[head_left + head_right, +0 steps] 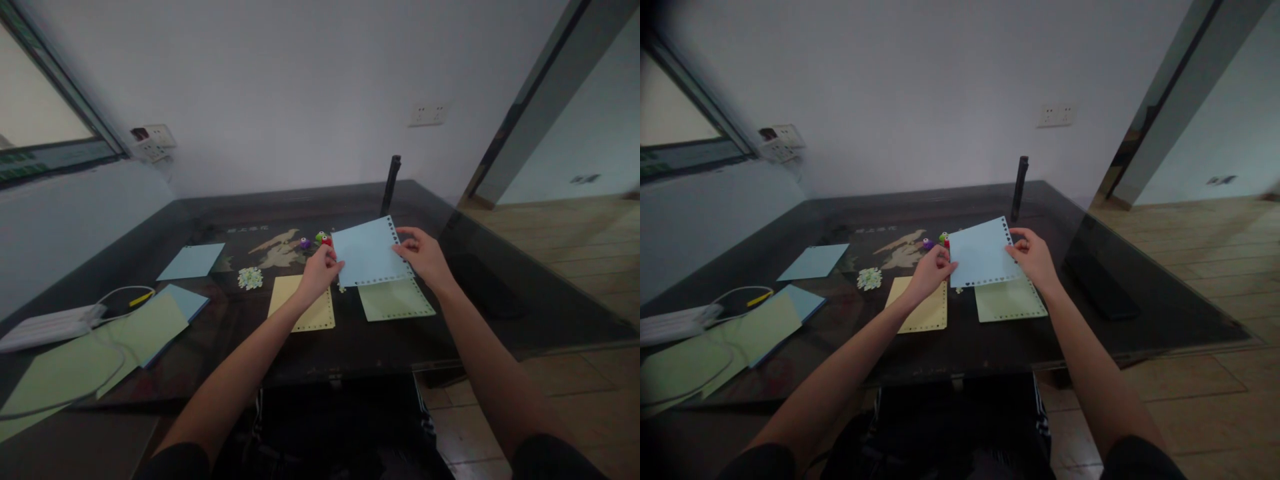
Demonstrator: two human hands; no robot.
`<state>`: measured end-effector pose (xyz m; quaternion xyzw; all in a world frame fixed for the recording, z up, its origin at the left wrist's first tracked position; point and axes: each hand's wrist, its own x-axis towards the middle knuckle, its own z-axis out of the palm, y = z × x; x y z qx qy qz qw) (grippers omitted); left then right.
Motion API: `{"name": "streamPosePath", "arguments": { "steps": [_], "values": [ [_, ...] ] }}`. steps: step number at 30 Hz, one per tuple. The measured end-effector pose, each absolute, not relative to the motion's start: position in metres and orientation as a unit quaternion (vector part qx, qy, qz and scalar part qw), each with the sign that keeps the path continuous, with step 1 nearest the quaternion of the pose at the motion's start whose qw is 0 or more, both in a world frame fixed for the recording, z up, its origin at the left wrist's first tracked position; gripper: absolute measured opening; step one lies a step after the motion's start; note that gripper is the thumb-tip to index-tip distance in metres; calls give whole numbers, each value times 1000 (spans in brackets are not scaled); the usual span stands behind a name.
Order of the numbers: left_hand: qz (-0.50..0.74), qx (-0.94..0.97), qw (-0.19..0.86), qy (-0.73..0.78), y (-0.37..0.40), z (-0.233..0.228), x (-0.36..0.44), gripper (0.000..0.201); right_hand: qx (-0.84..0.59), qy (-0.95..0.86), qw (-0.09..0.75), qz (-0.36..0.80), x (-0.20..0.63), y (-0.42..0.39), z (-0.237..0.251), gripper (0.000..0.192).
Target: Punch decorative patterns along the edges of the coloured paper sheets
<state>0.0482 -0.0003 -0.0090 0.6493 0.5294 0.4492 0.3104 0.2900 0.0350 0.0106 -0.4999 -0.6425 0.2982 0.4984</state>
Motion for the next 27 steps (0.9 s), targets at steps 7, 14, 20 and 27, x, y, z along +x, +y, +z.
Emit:
{"name": "streamPosePath", "arguments": {
  "steps": [7, 14, 20, 27],
  "values": [
    [327, 711, 291, 550, -9, -20, 82, 14, -564, -679, 406, 236, 331, 16, -20, 41],
    [236, 754, 233, 568, -21, -32, 94, 7, -602, -687, 349, 207, 343, 4, -50, 34],
    [212, 767, 221, 563, -24, -36, 96, 6, -602, -698, 335, 195, 343, 4, -54, 31],
    [190, 777, 204, 565, -26, -34, 98, 6, -614, -700, 319, 176, 342, 3, -52, 28]
  ]
}}
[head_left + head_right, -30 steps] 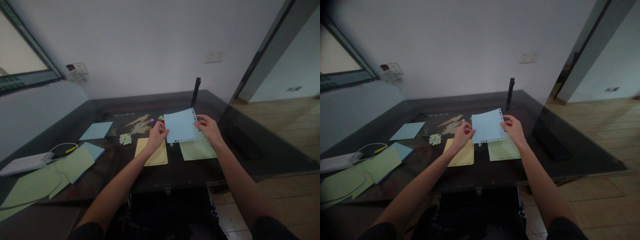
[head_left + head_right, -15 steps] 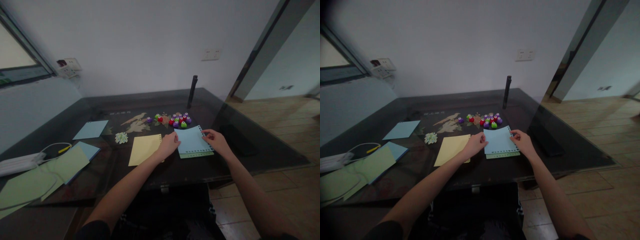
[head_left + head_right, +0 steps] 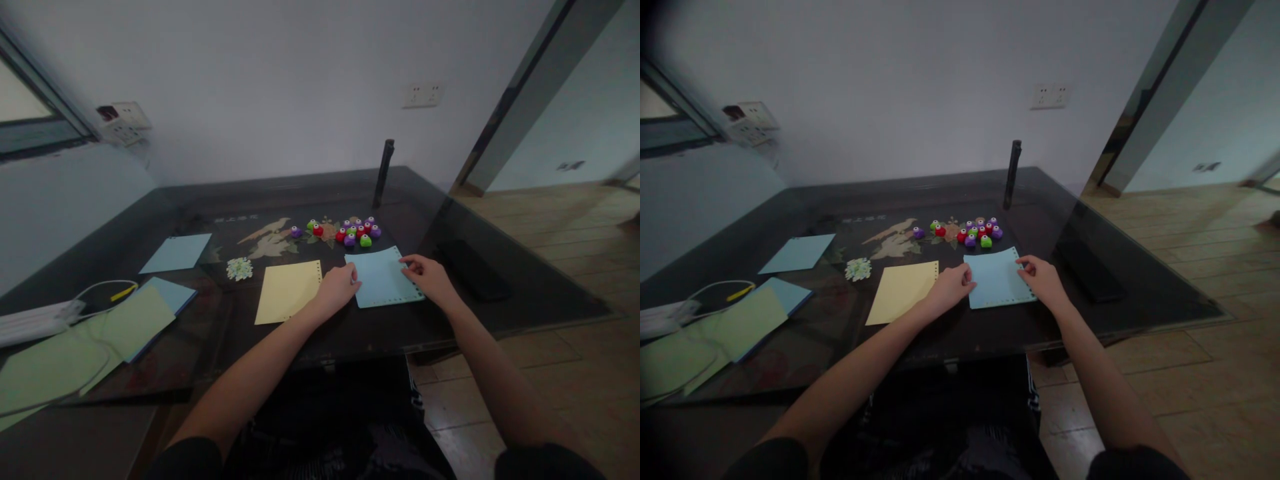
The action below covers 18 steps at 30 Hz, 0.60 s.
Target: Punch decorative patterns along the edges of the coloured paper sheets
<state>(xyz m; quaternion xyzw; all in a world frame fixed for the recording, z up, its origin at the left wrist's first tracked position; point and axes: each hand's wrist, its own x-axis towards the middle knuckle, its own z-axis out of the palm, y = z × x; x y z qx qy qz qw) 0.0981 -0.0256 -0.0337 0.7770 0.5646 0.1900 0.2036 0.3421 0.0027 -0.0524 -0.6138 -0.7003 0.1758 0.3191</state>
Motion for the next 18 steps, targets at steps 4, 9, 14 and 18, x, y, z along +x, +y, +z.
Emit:
{"name": "streamPosePath", "arguments": {
  "steps": [4, 9, 14, 18],
  "values": [
    [190, 787, 196, 553, -27, -36, 99, 5, -610, -700, 322, 184, 342, 3, -52, 26],
    [188, 793, 190, 548, -28, -38, 99, 4, -615, -709, 308, 156, 343, 3, -53, 27],
    [227, 777, 225, 543, -28, -34, 99, 5, -612, -720, 321, 70, 347, 3, -54, 27],
    [378, 667, 361, 530, -23, -25, 94, 12, -608, -694, 377, 80, 348, 4, -54, 27]
  ]
}}
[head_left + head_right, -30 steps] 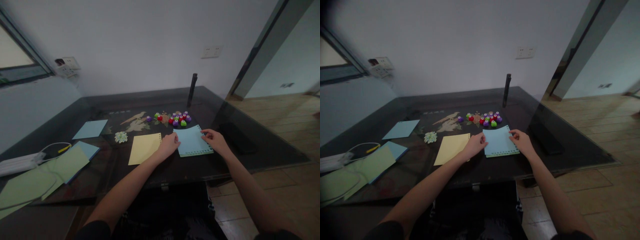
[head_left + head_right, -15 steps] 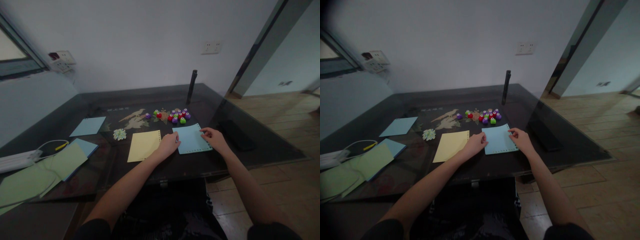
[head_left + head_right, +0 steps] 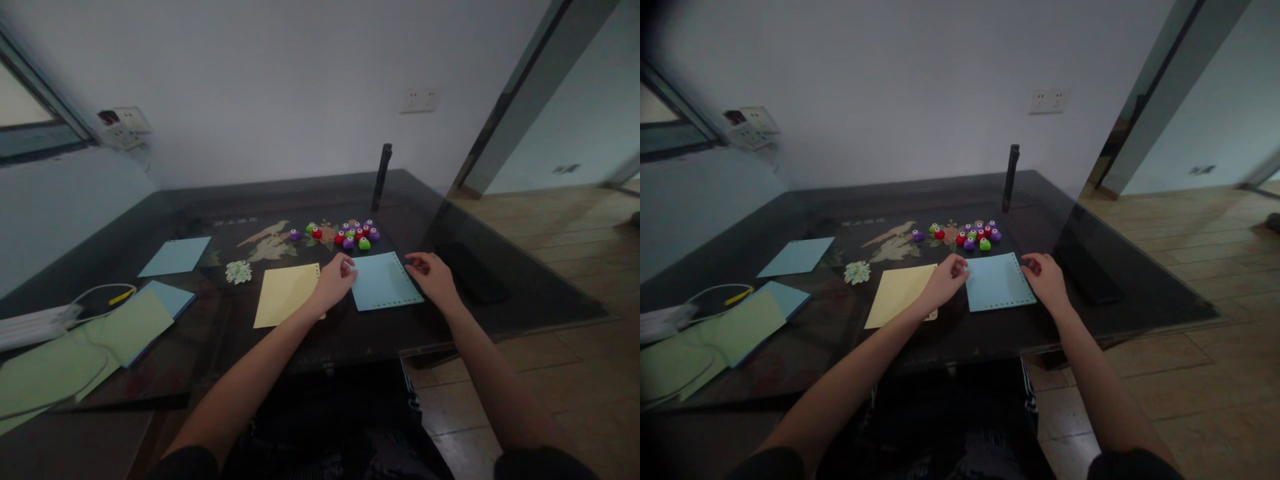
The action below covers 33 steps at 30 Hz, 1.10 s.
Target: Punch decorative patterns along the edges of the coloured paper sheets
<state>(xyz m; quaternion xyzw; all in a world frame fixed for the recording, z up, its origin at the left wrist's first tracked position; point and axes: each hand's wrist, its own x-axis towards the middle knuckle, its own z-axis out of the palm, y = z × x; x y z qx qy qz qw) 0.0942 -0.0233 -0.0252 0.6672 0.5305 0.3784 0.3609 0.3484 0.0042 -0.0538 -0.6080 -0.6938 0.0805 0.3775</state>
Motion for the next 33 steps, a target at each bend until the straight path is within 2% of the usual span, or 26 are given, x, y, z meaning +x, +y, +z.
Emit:
{"name": "streamPosePath", "arguments": {
  "steps": [4, 12, 25, 29, 33],
  "values": [
    [479, 488, 524, 508, -19, -16, 87, 20, -602, -671, 400, 163, 346, 6, -56, 29],
    [415, 458, 625, 476, -24, -14, 84, 22, -590, -682, 382, 203, 344, 6, -57, 28],
    [407, 469, 622, 476, -30, -5, 91, 18, -592, -688, 374, 187, 344, 7, -56, 26],
    [414, 542, 559, 473, -38, 10, 72, 23, -588, -686, 399, 159, 339, 3, -44, 25],
    [418, 633, 463, 458, -37, 15, 18, 22, -551, -717, 400, 149, 316, -2, -29, 23]
  ]
}}
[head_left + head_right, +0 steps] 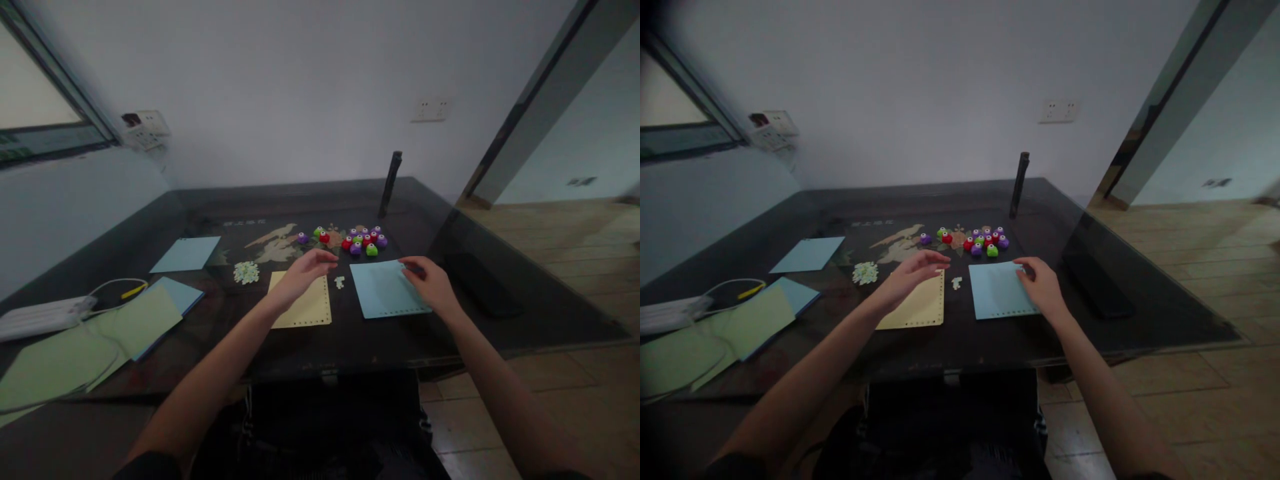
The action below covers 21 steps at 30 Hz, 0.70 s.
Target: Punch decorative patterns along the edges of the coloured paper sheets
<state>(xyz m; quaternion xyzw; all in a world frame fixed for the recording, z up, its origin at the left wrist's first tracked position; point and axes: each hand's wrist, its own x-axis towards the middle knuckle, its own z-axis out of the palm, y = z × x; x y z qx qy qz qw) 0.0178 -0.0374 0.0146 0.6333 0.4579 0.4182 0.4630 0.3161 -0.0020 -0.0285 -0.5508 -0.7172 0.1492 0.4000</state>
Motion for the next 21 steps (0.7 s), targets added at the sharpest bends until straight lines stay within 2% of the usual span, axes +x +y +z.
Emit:
{"name": "streamPosePath", "arguments": {
  "steps": [2, 5, 7, 10, 15, 21],
  "values": [
    [393, 678, 372, 498, -31, 7, -16, 19, -509, -752, 386, 164, 295, -2, -22, 22],
    [340, 717, 180, 581, -22, -12, -59, 19, -451, -801, 349, 183, 253, 2, -18, 24],
    [299, 738, 119, 594, -19, -24, -77, 19, -416, -839, 310, 163, 223, 9, -19, 25],
    [254, 755, 94, 598, -20, -34, -85, 24, -384, -888, 228, 113, 184, 20, -24, 29],
    [189, 770, 86, 604, -25, -36, -83, 49, -393, -912, 117, 29, 152, 25, -31, 44],
    [177, 777, 75, 599, -20, -41, -85, 57, -404, -907, 120, 0, 149, 19, -36, 34]
  ]
}}
